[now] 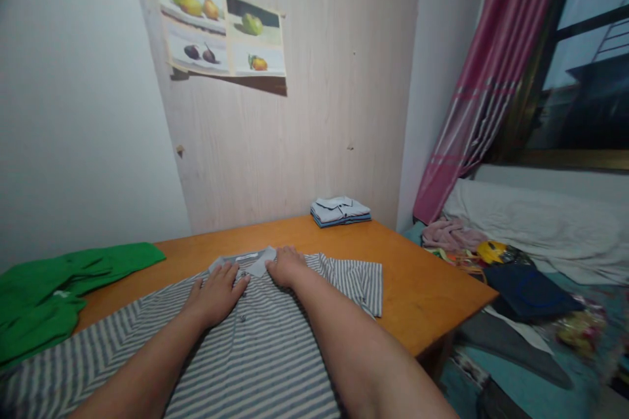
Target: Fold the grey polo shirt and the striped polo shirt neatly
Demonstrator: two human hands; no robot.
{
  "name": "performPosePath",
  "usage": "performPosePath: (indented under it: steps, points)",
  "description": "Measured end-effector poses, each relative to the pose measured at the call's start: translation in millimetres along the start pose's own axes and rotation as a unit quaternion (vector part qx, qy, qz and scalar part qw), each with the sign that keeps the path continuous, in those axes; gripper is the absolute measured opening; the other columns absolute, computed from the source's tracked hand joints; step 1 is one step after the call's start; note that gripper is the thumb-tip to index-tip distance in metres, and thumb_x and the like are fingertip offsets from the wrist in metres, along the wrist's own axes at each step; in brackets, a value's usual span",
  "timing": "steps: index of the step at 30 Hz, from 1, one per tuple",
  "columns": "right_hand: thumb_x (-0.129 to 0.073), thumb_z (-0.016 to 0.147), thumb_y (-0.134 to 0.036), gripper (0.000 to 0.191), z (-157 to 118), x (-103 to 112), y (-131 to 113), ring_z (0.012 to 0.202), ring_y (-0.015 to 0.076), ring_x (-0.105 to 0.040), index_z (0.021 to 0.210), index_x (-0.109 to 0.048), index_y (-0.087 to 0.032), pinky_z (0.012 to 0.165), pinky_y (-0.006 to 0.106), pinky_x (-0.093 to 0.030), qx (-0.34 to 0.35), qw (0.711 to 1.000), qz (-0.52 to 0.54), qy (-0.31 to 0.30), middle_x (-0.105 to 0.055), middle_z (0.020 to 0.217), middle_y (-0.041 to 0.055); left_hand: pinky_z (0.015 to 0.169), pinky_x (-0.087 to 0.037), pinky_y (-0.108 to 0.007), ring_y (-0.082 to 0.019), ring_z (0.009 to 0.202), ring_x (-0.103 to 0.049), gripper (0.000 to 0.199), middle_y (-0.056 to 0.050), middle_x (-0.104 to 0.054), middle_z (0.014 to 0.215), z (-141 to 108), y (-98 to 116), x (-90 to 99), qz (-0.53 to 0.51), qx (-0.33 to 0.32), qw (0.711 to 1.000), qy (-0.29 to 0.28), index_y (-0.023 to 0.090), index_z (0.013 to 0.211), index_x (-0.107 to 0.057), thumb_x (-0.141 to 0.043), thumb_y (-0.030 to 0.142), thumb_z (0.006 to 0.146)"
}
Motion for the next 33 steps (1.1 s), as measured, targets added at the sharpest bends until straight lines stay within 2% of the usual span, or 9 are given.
performPosePath:
  steps: [3,6,12,17,22,29,33]
  points:
    - [-0.036,0.098,-0.053,0.063,4.3,17.3,15.9,0.134,0.0286,-0.05,0.143,-0.053,-0.012,0.108,0.036,-0.038,-0.016,1.0,0.0,-0.002,-0.054,0.147,0.0171,0.117,-0.018,-0.065,-0.034,0.152,-0.021,0.074,-0.012,-0.025,0.165,0.0,1.0,1.5,-0.006,-0.004,1.0,0.001,0.02,0.154,-0.037,-0.025,0.064,0.095]
    - [-0.037,0.098,-0.052,0.065,2.7,37.5,40.4,0.135,0.0282,-0.05,0.145,-0.05,-0.011,0.107,0.034,-0.039,-0.046,0.999,-0.012,0.003,-0.053,0.148,0.0175,0.117,-0.017,-0.065,-0.033,0.152,-0.021,0.075,-0.011,-0.024,0.165,1.5,0.2,0.9,-0.01,-0.003,1.0,-0.003,0.02,0.155,-0.037,-0.025,0.064,0.095]
    - [-0.029,0.101,-0.041,0.053,-29.2,68.3,97.9,0.121,0.0282,-0.061,0.127,-0.067,-0.014,0.096,0.035,-0.045,-0.131,0.988,-0.065,0.047,-0.066,0.132,0.0171,0.118,-0.016,-0.065,-0.033,0.153,-0.019,0.079,-0.01,-0.022,0.166,4.9,-2.2,-2.3,-0.001,-0.005,1.0,-0.002,0.018,0.156,-0.034,-0.02,0.066,0.094]
    - [-0.036,0.098,-0.033,0.046,-65.5,72.8,138.3,0.12,0.0318,-0.059,0.124,-0.068,-0.012,0.094,0.039,-0.045,-0.212,0.966,-0.121,0.085,-0.066,0.128,0.0209,0.117,-0.018,-0.065,-0.033,0.153,-0.019,0.078,-0.01,-0.022,0.166,3.8,-0.6,0.6,0.007,-0.004,1.0,-0.004,0.019,0.156,-0.035,-0.021,0.065,0.094]
    - [-0.043,0.096,-0.039,0.048,-89.0,70.7,155.8,0.124,0.0343,-0.054,0.126,-0.066,-0.011,0.099,0.044,-0.042,-0.226,0.954,-0.161,0.113,-0.062,0.132,0.0224,0.117,-0.019,-0.064,-0.032,0.153,-0.019,0.076,-0.01,-0.022,0.166,1.4,0.6,4.2,0.011,0.001,1.0,-0.011,0.019,0.155,-0.035,-0.023,0.063,0.095]
    - [-0.04,0.099,-0.047,0.045,-90.0,68.4,168.3,0.11,0.0298,-0.065,0.118,-0.069,-0.017,0.089,0.038,-0.046,-0.221,0.957,-0.162,0.097,-0.071,0.119,0.0182,0.119,-0.017,-0.063,-0.031,0.153,-0.019,0.076,-0.01,-0.023,0.166,0.1,0.3,2.9,0.014,0.004,1.0,-0.009,0.018,0.156,-0.034,-0.022,0.062,0.095]
    - [-0.043,0.099,-0.046,0.042,-91.7,75.5,181.6,0.112,0.0295,-0.065,0.116,-0.07,-0.018,0.089,0.037,-0.046,-0.23,0.955,-0.163,0.088,-0.071,0.119,0.0186,0.119,-0.017,-0.063,-0.031,0.153,-0.019,0.077,-0.01,-0.023,0.166,0.2,-0.6,2.3,0.009,0.002,1.0,-0.01,0.018,0.156,-0.035,-0.023,0.064,0.095]
Point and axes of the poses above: each hand's wrist, its own z-axis towards the middle knuckle, its own x-axis out of the back of the hand, y = z × x, the point moved 5 cm from there along z, towards the middle knuckle
